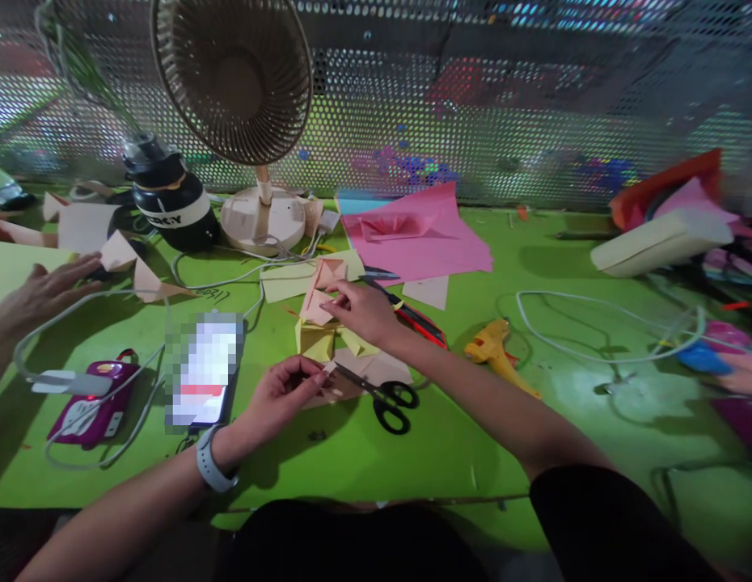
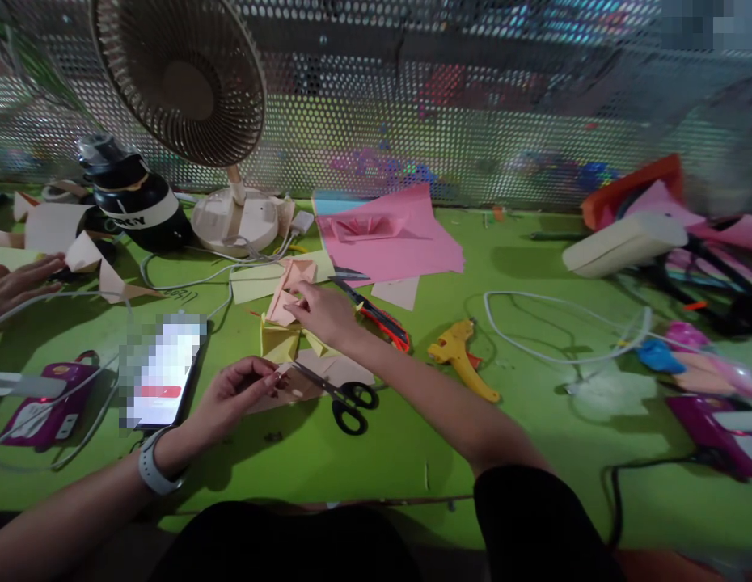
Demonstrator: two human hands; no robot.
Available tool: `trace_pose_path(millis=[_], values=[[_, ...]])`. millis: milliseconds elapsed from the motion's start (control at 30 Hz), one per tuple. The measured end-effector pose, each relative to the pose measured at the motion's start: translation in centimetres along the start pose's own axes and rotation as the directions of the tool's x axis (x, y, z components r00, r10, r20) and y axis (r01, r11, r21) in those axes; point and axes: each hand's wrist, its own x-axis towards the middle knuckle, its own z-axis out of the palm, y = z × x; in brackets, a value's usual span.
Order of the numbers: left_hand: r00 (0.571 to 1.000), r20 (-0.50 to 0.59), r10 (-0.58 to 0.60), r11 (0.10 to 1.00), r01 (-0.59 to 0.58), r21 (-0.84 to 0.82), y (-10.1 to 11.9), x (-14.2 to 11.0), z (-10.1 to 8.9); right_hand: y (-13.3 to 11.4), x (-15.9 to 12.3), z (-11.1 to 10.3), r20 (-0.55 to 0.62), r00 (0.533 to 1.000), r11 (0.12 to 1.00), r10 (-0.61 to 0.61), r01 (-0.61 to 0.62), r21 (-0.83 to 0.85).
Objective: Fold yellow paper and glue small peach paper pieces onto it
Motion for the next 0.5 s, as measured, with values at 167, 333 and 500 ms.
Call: trace_pose_path(millis=[167,333,500], values=[[0.999,0.018,0.032,0.999,-0.032,0.014,-0.3,0.1,0.0,0.1,0.2,0.4,0.042,0.998,0.976,0.054,-0.061,0.210],[0.998,-0.025,0.065,0.998,-0.065,0.013,-0.1,0.3,-0.2,-0.1,0.6,0.8,0.077,0.987,0.804,0.139,-0.158,0.573],[0.998,-0.059,0.019,0.992,-0.026,-0.120,0.0,0.4,-0.4,-1.8,-1.0,0.4,0.018,0.985,0.607,0.174,-0.121,0.785]])
